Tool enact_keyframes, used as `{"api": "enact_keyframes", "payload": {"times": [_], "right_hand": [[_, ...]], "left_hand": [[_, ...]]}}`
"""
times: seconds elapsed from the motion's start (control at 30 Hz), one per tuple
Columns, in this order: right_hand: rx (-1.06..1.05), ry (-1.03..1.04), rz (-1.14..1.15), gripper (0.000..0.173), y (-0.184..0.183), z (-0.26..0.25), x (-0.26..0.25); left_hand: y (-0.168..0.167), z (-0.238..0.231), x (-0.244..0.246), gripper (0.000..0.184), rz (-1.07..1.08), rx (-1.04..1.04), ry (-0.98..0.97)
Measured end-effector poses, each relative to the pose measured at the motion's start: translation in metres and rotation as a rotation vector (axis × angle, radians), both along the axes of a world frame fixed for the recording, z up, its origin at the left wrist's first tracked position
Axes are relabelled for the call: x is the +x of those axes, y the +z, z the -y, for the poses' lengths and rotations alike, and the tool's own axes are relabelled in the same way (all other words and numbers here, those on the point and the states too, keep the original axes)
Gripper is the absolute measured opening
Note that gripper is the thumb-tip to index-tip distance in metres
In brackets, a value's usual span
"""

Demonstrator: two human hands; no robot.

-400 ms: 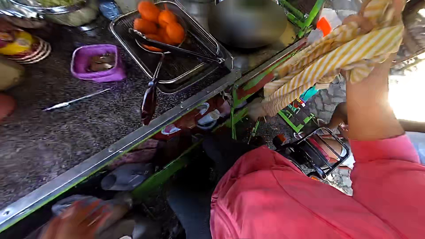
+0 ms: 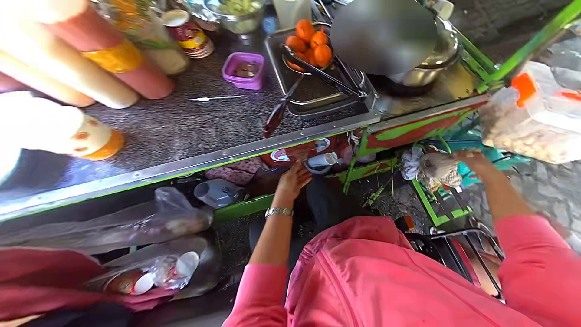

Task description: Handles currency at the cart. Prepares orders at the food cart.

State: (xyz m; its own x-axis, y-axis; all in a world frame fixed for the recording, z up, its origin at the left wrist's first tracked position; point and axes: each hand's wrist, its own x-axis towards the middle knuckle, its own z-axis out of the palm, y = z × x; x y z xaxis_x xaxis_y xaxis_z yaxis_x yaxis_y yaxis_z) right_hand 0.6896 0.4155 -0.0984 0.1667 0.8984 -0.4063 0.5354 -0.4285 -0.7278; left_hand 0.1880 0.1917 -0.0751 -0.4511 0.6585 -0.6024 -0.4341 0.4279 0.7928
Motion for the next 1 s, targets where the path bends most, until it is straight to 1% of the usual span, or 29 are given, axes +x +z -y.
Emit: {"api": "enact_keyframes", "payload": {"times": [0.03, 0.07, 0.13, 0.17, 0.23, 0.3, 0.37, 0.47, 0.53, 0.63, 0.73, 0.77, 0.83, 0.9, 0.93, 1.0], "right_hand": [[-0.074, 0.064, 0.073, 0.081, -0.015, 0.004, -0.003], [-0.123, 0.101, 0.081, 0.082, -0.022, 0.009, -0.013], [-0.160, 0.180, 0.017, 0.076, -0.027, 0.022, -0.033], [-0.171, 0.227, -0.009, 0.076, -0.028, 0.029, -0.041], [-0.199, 0.328, -0.036, 0.074, -0.028, 0.048, -0.045], [-0.236, 0.389, -0.070, 0.065, -0.022, 0.065, -0.045], [-0.284, 0.420, -0.126, 0.057, -0.018, 0.082, -0.041], [-0.372, 0.454, -0.190, 0.053, -0.018, 0.101, -0.039], [-0.372, 0.499, -0.194, 0.052, -0.015, 0.105, -0.050], [-0.258, 0.593, -0.169, 0.048, 0.003, 0.106, -0.087], [-0.074, 0.751, -0.188, 0.041, 0.031, 0.109, -0.137], [0.015, 0.810, -0.199, 0.039, 0.040, 0.112, -0.155], [0.212, 0.928, -0.213, 0.032, 0.055, 0.120, -0.193], [0.367, 1.033, -0.225, 0.027, 0.061, 0.123, -0.235], [0.416, 1.084, -0.217, 0.026, 0.063, 0.126, -0.255], [0.439, 1.175, -0.194, 0.024, 0.061, 0.128, -0.292]], "left_hand": [[-0.009, -0.014, 0.001, 0.056, 0.060, 0.046, 0.042], [-0.015, -0.025, 0.002, 0.054, 0.100, 0.101, 0.087], [-0.019, -0.044, 0.006, 0.044, 0.135, 0.193, 0.230], [-0.018, -0.049, 0.007, 0.038, 0.138, 0.228, 0.281], [-0.019, -0.047, 0.010, 0.033, 0.153, 0.265, 0.304], [-0.020, -0.034, 0.016, 0.032, 0.142, 0.265, 0.272], [-0.022, -0.006, 0.030, 0.035, 0.112, 0.246, 0.204], [-0.022, 0.053, 0.056, 0.038, 0.024, 0.164, 0.000], [-0.019, 0.080, 0.068, 0.038, -0.027, 0.066, -0.100], [-0.025, 0.101, 0.076, 0.037, -0.051, -0.073, -0.168], [-0.037, 0.102, 0.078, 0.036, -0.093, -0.123, -0.164], [-0.041, 0.102, 0.077, 0.036, -0.137, -0.146, -0.189], [-0.045, 0.104, 0.073, 0.040, -0.313, -0.228, -0.302], [-0.031, 0.105, 0.066, 0.049, -0.511, -0.346, -0.490], [-0.020, 0.105, 0.064, 0.052, -0.574, -0.402, -0.591], [0.010, 0.104, 0.064, 0.054, -0.637, -0.447, -0.735]]}}
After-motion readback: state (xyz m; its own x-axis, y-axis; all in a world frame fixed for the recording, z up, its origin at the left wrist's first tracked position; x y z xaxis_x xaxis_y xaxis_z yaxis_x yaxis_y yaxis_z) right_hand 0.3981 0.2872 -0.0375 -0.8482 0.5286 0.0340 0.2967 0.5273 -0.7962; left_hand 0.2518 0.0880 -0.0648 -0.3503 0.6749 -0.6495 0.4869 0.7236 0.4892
